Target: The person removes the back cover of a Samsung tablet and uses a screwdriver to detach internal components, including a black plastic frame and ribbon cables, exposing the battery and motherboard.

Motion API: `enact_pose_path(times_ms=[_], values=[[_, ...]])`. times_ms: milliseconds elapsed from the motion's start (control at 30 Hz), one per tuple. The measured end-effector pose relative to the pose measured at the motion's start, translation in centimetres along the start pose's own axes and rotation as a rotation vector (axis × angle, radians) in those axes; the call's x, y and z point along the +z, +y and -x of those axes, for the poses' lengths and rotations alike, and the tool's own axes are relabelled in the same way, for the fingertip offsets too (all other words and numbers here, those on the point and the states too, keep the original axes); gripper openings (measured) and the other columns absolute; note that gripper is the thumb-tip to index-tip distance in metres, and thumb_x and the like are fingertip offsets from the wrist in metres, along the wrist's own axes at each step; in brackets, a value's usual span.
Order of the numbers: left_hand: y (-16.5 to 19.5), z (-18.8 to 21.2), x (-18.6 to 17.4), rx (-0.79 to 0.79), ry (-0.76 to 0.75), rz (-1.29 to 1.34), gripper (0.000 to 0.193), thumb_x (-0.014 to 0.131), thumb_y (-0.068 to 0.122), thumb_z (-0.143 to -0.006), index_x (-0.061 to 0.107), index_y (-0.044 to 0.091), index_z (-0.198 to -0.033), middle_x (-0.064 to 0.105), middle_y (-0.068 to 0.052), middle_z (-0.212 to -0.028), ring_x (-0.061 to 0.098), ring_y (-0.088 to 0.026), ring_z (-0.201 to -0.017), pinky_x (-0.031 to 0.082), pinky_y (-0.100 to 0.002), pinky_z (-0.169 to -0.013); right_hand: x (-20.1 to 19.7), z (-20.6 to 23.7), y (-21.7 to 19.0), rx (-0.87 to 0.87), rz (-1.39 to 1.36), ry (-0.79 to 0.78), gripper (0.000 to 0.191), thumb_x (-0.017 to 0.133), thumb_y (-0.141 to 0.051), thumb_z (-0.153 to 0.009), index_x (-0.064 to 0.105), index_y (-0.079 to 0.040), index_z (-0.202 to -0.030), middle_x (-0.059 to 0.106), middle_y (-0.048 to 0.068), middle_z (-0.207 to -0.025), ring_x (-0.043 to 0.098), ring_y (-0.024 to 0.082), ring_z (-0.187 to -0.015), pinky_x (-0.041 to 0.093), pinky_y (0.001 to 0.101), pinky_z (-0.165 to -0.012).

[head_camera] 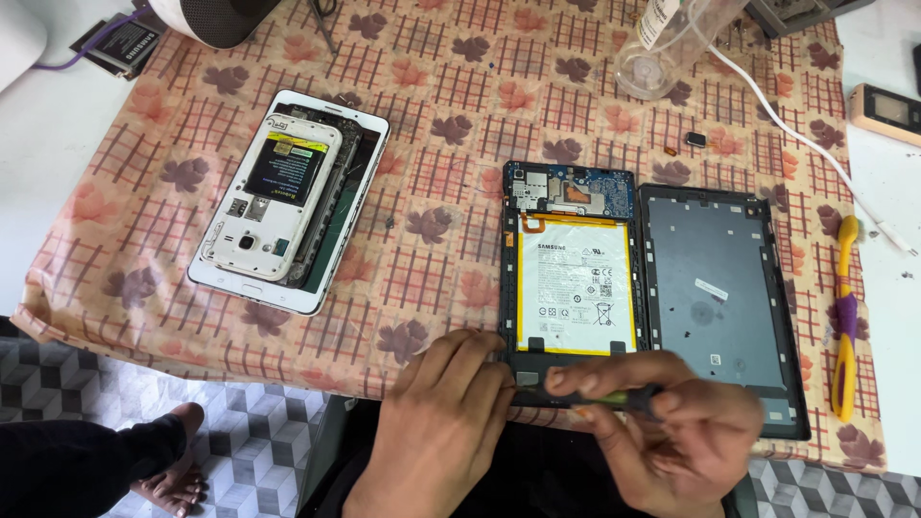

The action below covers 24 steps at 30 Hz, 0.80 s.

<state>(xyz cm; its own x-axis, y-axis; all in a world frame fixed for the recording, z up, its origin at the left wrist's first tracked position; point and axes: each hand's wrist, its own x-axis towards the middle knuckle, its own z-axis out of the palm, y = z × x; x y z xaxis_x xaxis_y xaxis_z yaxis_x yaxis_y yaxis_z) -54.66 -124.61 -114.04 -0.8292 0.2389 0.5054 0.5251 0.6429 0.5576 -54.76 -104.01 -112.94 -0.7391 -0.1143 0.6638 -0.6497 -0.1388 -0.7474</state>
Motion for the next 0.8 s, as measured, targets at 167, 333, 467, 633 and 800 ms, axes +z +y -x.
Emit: enact_pose_path(times_ms=[167, 333, 467, 633, 800], values=[[0.5, -0.1, 0.6, 0.052, 0.001, -0.168, 0.014, 0.068, 0.014, -0.089, 0.066, 0.002, -0.096, 0.064, -0.015, -0.124, 0.064, -0.031, -0.114, 0.052, -0.044, -0.093, -2.9, 0.1, -1.5, -0.027, 0.026, 0.139, 0.060, 0.068, 0.018, -0.096, 0.044, -0.016, -0.138, 0.070, 0.019, -0.110, 0.079, 0.028, -0.097, 0.072, 0.0459, -0.088], [1.7, -0.9, 1.2, 0.089, 0.053, -0.044, 0.011, 0.067, 0.013, -0.093, 0.064, 0.007, -0.102, 0.063, -0.013, -0.126, 0.063, -0.029, -0.114, 0.051, -0.042, -0.096, -6.2, 1.2, -3.6, -0.091, 0.100, 0.362, 0.054, 0.069, 0.011, -0.101, 0.047, -0.019, -0.141, 0.070, 0.012, -0.114, 0.078, 0.021, -0.096, 0.070, 0.0397, -0.094], [5.0, -2.6, 4.1, 0.190, 0.081, 0.086, 0.015, 0.068, 0.012, -0.098, 0.063, 0.008, -0.111, 0.061, -0.011, -0.130, 0.062, -0.028, -0.120, 0.049, -0.041, -0.102, -9.2, 2.7, -4.5, -0.038, 0.097, 0.632, 0.019, 0.064, 0.003, -0.111, 0.056, -0.003, -0.126, 0.069, 0.015, -0.110, 0.076, 0.020, -0.100, 0.067, 0.0349, -0.103], [8.8, -6.0, 7.9, 0.292, 0.026, 0.129, 0.028, 0.069, 0.009, -0.095, 0.062, 0.004, -0.121, 0.057, -0.013, -0.136, 0.059, -0.028, -0.126, 0.046, -0.041, -0.107, -12.9, 6.1, -4.5, -0.020, 0.264, 0.746, 0.002, 0.056, 0.001, -0.121, 0.056, 0.003, -0.121, 0.065, 0.016, -0.115, 0.070, 0.020, -0.109, 0.063, 0.0334, -0.111], [8.9, -7.8, 8.2, 0.234, 0.084, 0.084, 0.049, 0.066, -0.002, -0.082, 0.063, 0.007, -0.131, 0.058, -0.011, -0.136, 0.056, -0.029, -0.129, 0.046, -0.044, -0.110, -14.7, 7.9, -4.3, 0.060, 0.545, 0.739, 0.007, 0.051, 0.005, -0.120, 0.048, 0.000, -0.125, 0.061, 0.015, -0.116, 0.066, 0.021, -0.114, 0.059, 0.0346, -0.115]])
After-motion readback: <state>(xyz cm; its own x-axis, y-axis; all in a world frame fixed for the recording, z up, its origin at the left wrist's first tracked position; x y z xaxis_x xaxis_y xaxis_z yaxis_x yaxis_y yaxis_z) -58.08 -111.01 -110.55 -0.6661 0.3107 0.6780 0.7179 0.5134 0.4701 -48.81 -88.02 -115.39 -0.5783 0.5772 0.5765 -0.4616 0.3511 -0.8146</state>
